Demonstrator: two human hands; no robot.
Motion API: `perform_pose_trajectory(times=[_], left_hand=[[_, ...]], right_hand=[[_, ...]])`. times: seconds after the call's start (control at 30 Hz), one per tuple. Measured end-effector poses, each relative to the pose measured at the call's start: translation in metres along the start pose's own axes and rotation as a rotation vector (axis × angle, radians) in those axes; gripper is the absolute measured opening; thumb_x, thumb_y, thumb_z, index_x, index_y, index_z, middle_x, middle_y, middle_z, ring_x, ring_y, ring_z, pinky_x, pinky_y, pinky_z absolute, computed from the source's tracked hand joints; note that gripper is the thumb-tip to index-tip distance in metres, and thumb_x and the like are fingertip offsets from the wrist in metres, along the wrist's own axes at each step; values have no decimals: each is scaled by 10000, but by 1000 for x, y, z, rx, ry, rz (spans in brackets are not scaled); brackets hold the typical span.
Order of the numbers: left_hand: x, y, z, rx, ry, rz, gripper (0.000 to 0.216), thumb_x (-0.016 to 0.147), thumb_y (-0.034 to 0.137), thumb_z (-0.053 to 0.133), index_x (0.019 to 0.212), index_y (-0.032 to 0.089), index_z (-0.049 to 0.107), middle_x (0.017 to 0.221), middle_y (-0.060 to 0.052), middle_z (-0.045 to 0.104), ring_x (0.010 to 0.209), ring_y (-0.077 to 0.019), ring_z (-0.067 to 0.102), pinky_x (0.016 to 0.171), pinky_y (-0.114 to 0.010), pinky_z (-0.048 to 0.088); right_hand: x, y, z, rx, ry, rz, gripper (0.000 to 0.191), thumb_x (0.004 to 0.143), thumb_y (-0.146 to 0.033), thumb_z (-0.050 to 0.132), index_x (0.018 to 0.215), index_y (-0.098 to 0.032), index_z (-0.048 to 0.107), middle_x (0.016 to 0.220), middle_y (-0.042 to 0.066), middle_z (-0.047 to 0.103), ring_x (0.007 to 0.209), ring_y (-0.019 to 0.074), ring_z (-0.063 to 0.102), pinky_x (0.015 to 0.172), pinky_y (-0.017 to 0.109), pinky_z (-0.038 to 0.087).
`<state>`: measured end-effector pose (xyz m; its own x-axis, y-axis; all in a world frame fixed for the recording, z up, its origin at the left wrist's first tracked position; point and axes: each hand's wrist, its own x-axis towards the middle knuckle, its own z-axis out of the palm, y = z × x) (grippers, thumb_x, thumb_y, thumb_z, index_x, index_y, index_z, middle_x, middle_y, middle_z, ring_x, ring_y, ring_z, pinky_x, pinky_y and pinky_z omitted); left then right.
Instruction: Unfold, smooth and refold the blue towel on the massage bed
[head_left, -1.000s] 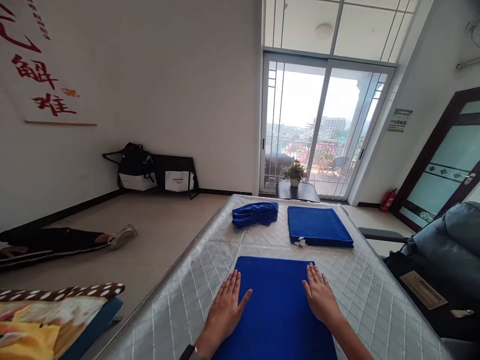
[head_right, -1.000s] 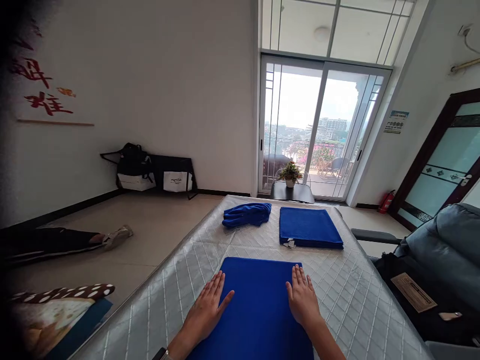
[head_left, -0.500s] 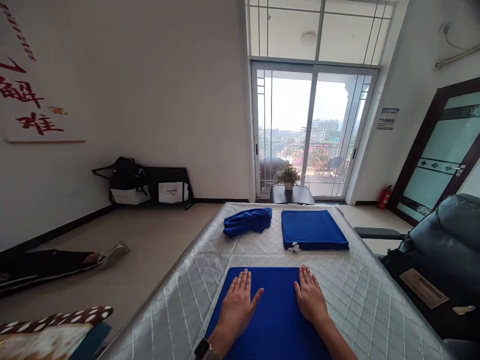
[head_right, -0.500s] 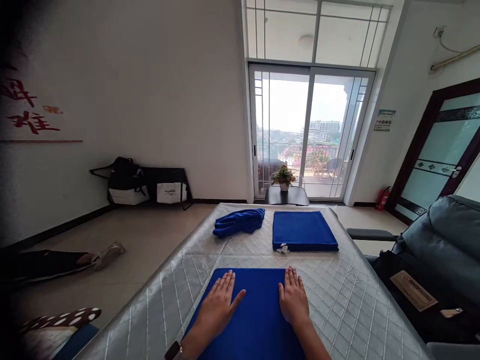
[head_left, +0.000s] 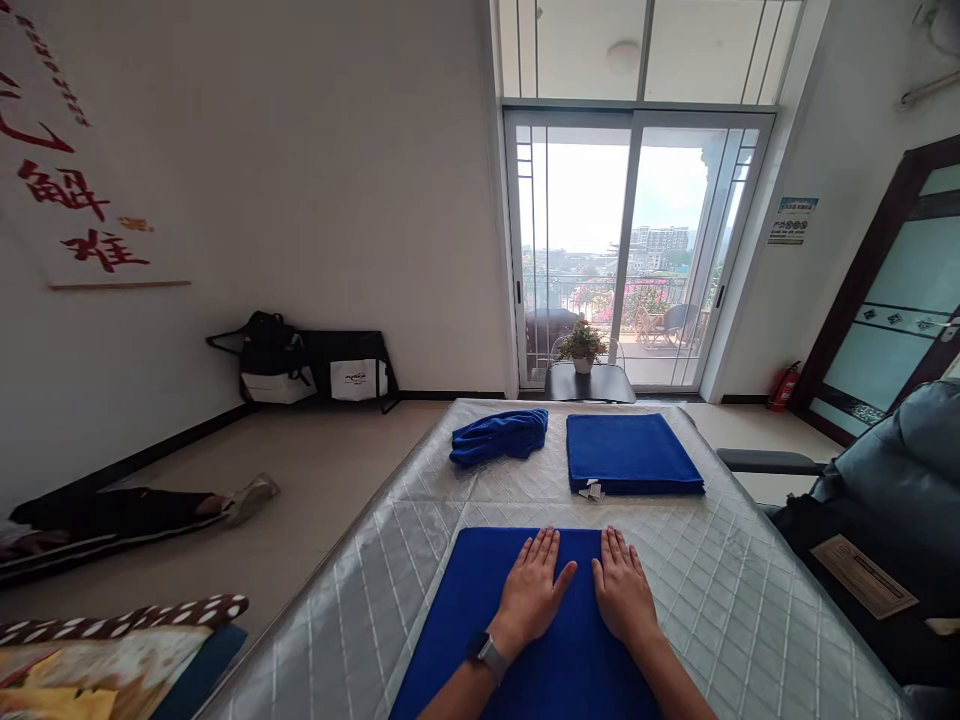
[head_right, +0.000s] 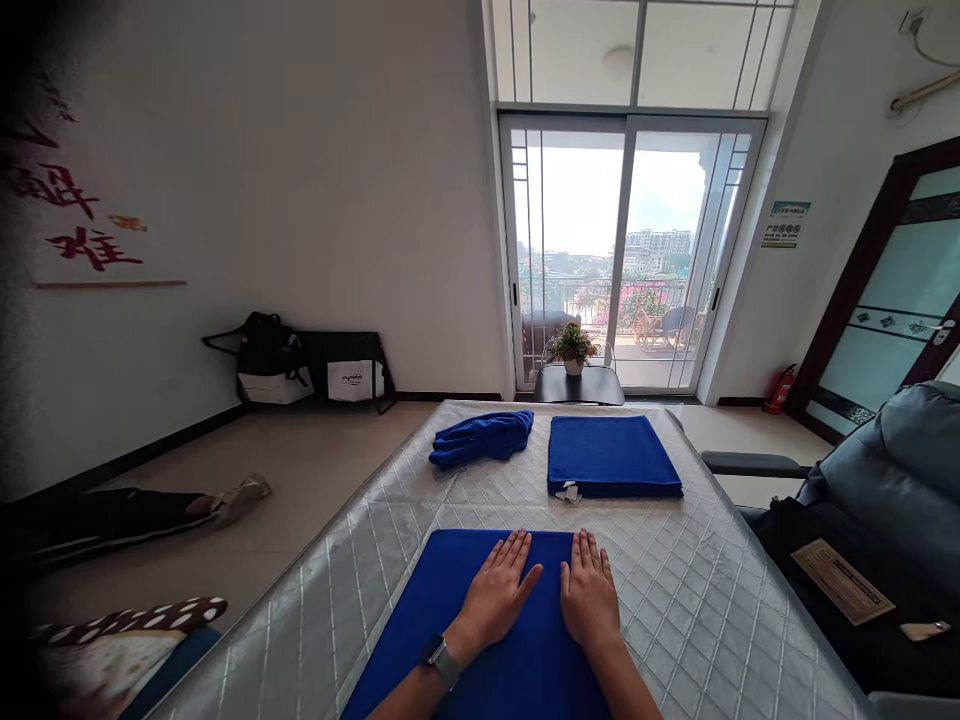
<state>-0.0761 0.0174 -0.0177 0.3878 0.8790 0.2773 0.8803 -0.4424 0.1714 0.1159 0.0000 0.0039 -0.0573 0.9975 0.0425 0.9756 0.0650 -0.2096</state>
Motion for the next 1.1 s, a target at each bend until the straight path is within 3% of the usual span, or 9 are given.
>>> perform_pose_trajectory(times=[0.17, 0.3, 0.57, 0.77, 1.1], left_hand=[[-35, -80, -23, 80, 0, -205, 729, 1017, 615, 231, 1567, 144, 315, 1623, -125, 357, 1508, -265, 306, 1234, -483, 288], [-54, -114, -28, 74, 29, -298, 772, 1009, 639, 218, 1563, 109, 309, 1626, -148, 334, 1505, -265, 312, 1232, -474, 288], [-54, -113, -25, 34, 101, -311, 820, 990, 668, 241, 1535, 67, 365, 1612, -178, 343, 1498, -289, 322, 1222, -482, 309], [-55, -113, -27, 11, 150, -304, 784, 988, 664, 255, 1538, 121, 387, 1593, -159, 401, 1489, -306, 342, 1210, -509, 321], [-55, -116, -22, 40, 114, -301, 816, 990, 668, 215, 1539, 84, 369, 1607, -179, 366, 1492, -288, 342, 1211, -475, 317]], right_hand=[[1, 0, 2, 1, 5, 8, 649, 1013, -379, 183, 1590, -84, 220, 1665, 69, 148, 1545, 178, 87, 1251, 393, 71], [2, 0, 5, -25, 0, 3, 653, 1014, -387, 181, 1589, -80, 215, 1666, 63, 145, 1544, 178, 97, 1251, 394, 76], [4, 1, 8, -76, 5, 1, 662, 1011, -395, 175, 1589, -76, 217, 1665, 72, 168, 1541, 178, 116, 1250, 394, 102], [1, -6, -1, -99, -8, -3, 664, 1011, -387, 174, 1581, -54, 241, 1660, 103, 195, 1542, 192, 114, 1248, 416, 121], [-37, -10, -1, -43, -34, 2, 683, 1017, -443, 165, 1592, -76, 205, 1665, 77, 167, 1541, 186, 111, 1252, 396, 123]])
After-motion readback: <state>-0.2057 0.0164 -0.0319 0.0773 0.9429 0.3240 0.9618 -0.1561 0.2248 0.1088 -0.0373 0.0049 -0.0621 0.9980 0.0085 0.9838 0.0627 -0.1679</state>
